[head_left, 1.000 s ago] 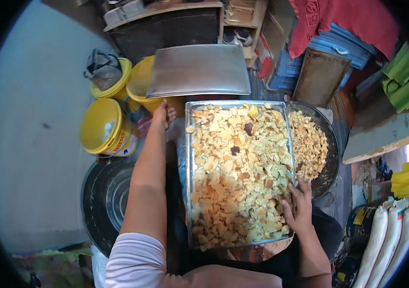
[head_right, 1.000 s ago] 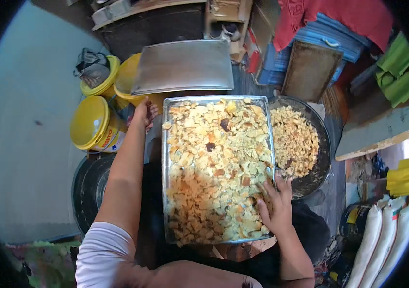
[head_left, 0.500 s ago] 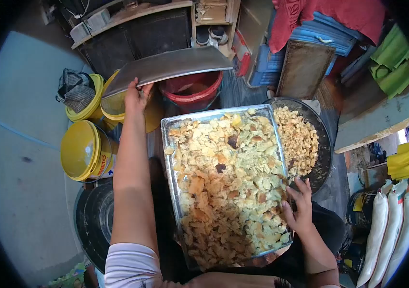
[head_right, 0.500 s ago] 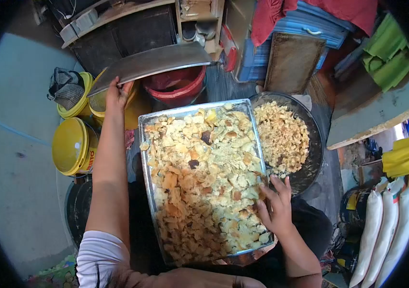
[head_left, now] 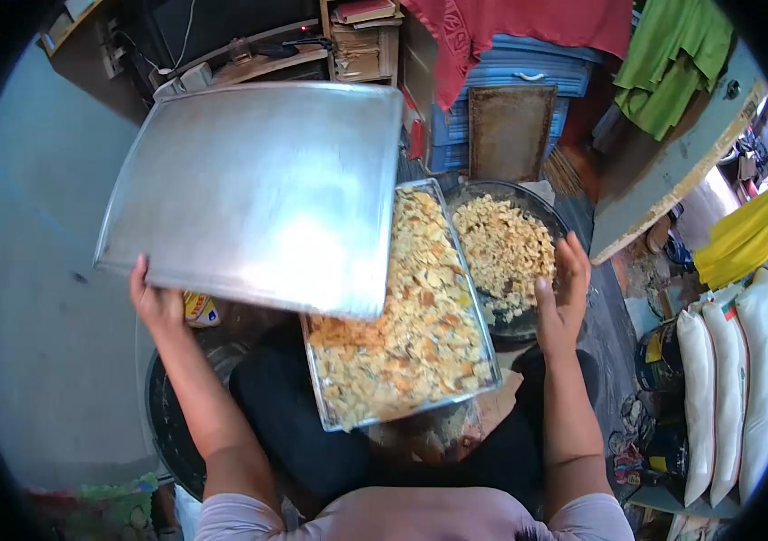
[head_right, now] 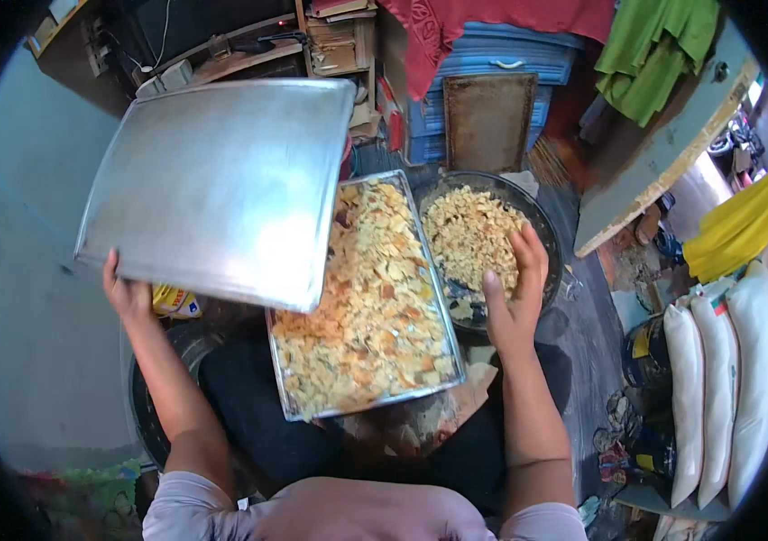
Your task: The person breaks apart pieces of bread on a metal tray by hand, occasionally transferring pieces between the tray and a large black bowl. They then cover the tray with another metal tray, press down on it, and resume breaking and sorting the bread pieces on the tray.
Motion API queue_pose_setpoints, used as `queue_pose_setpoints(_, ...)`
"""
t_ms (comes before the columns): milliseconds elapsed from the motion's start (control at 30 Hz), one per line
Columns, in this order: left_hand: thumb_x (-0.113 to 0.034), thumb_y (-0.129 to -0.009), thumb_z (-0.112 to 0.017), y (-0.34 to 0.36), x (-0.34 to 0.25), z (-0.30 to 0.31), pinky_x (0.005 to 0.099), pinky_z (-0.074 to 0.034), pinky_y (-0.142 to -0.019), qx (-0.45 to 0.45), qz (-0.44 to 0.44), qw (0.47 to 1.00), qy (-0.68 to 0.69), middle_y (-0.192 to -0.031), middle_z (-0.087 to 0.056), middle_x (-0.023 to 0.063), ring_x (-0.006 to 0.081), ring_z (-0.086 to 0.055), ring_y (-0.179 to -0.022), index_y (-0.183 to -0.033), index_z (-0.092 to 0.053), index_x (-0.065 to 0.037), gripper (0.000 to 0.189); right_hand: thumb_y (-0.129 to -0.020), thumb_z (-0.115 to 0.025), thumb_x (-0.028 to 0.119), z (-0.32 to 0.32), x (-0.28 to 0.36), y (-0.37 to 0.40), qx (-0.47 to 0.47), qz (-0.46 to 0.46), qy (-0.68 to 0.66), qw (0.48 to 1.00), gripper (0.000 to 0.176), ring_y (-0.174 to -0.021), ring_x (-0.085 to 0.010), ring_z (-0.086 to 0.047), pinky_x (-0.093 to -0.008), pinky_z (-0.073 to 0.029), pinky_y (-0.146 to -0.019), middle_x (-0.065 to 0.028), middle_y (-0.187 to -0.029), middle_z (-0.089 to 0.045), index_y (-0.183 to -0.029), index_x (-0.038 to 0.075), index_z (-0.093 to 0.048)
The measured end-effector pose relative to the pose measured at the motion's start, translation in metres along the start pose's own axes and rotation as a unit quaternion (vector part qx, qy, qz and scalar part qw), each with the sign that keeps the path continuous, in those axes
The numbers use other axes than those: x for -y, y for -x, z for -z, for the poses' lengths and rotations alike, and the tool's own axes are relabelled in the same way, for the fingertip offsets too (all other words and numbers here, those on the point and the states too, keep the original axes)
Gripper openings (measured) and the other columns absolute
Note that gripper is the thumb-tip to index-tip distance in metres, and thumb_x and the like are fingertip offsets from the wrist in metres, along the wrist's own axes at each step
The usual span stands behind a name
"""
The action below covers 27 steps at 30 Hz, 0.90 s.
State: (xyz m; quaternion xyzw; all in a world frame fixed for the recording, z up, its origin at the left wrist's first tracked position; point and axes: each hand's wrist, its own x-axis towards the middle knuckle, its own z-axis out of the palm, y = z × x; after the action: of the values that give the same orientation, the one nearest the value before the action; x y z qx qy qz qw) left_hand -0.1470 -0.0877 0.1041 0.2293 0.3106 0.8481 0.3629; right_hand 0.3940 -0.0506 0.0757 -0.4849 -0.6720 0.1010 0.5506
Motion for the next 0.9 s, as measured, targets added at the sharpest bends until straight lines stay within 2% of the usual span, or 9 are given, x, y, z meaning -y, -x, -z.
queue_pose_setpoints(67,-0.023,-0.087,-0.054,0.054,-0.021,0.005,0.0446,-0.044,-0.096,0.011,0.040,0.999,0.009,-0.120,-0.056,0.0163,0.0303,-0.054,-0.111,-0.122,-0.050,0.002,0.043,-0.087,-0.059,0.023,0.012,0.023,-0.008,0.013,-0.007,-0.124,0.992,0.057,-0.130,-0.0295,-0.037,-0.0394,-0.027,-0.108,-0.0169,-0.142,-0.035,-0.137,0.003,-0.038)
queue_pose_setpoints(167,-0.030,-0.088,-0.051,0.094,-0.022,0.014,0.0447,-0.047,-0.092,0.016,0.108,0.994,-0.003,-0.117,-0.058,0.0175,0.0312,-0.057,-0.107,-0.122,-0.050,0.003,0.048,-0.092,-0.042,0.056,0.025,0.034,-0.018,0.194,-0.129,-0.221,0.947,0.076,-0.129,-0.0265,-0.037,-0.0386,-0.026,-0.108,-0.0153,-0.144,-0.032,-0.144,0.004,-0.026)
queue_pose_setpoints(333,-0.025,-0.081,-0.059,0.118,0.048,0.017,0.0389,-0.051,-0.084,0.044,0.240,0.967,-0.071,-0.107,-0.063,0.0177,0.0291,-0.063,-0.093,-0.120,-0.051,0.005,0.050,-0.091,-0.038,0.062,-0.004,-0.013,0.018,0.503,-0.382,-0.349,0.692,0.080,-0.101,-0.0192,-0.053,-0.0302,-0.049,-0.073,-0.0138,-0.133,-0.043,-0.147,0.007,-0.020)
queue_pose_setpoints(367,-0.025,-0.081,-0.059,0.117,0.060,0.009,0.0389,-0.051,-0.084,0.047,0.238,0.968,-0.069,-0.107,-0.063,0.0177,0.0291,-0.063,-0.093,-0.120,-0.051,0.005,0.050,-0.096,-0.042,0.049,-0.005,-0.004,0.029,0.517,-0.349,-0.296,0.723,0.070,-0.096,-0.0162,-0.052,-0.0281,-0.049,-0.066,-0.0132,-0.124,-0.049,-0.147,0.006,-0.020)
queue_pose_setpoints(400,-0.027,-0.082,-0.060,0.116,0.071,0.001,0.0382,-0.051,-0.084,0.068,0.268,0.958,-0.075,-0.106,-0.063,0.0170,0.0280,-0.063,-0.092,-0.119,-0.053,0.004,0.048,-0.097,-0.049,0.031,-0.008,-0.003,0.039,0.515,-0.368,-0.226,0.741,0.062,-0.101,-0.0146,-0.049,-0.0279,-0.047,-0.078,-0.0125,-0.120,-0.051,-0.145,0.002,-0.023)
queue_pose_setpoints(467,-0.028,-0.083,-0.060,0.112,0.088,-0.018,0.0374,-0.052,-0.083,0.091,0.306,0.944,-0.085,-0.105,-0.064,0.0163,0.0269,-0.064,-0.090,-0.117,-0.054,0.003,0.047,-0.094,-0.055,0.019,-0.025,-0.015,0.065,0.326,-0.384,-0.346,0.792,0.057,-0.108,-0.0156,-0.048,-0.0273,-0.041,-0.091,-0.0114,-0.119,-0.054,-0.140,-0.002,-0.029)
queue_pose_setpoints(533,-0.033,-0.089,-0.055,0.106,0.103,-0.037,0.0352,-0.050,-0.085,0.005,0.298,0.942,-0.157,-0.106,-0.064,0.0137,0.0250,-0.063,-0.093,-0.117,-0.056,0.001,0.044,-0.094,-0.055,0.017,-0.026,-0.024,0.061,0.290,-0.376,-0.362,0.802,0.053,-0.110,-0.0165,-0.047,-0.0278,-0.037,-0.095,-0.0115,-0.120,-0.054,-0.138,-0.004,-0.033)
queue_pose_setpoints(667,-0.036,-0.094,-0.049,0.088,0.138,-0.038,0.0334,-0.046,-0.090,0.069,0.242,0.957,-0.142,-0.109,-0.064,0.0106,0.0231,-0.060,-0.099,-0.118,-0.058,-0.003,0.042,-0.093,-0.054,0.012,-0.043,-0.045,0.041,0.234,-0.296,-0.280,0.883,0.046,-0.115,-0.0177,-0.047,-0.0276,-0.035,-0.098,-0.0120,-0.122,-0.056,-0.133,-0.006,-0.040)
queue_pose_setpoints(900,-0.040,-0.091,-0.053,0.067,0.160,-0.041,0.0333,-0.039,-0.097,0.049,0.234,0.961,-0.142,-0.120,-0.057,0.0099,0.0219,-0.050,-0.111,-0.118,-0.055,-0.005,0.044,-0.090,-0.058,0.014,-0.100,-0.102,0.031,0.220,-0.282,-0.223,0.907,0.051,-0.109,-0.0227,-0.055,-0.0297,-0.041,-0.094,-0.0193,-0.123,-0.057,-0.133,-0.006,-0.042)
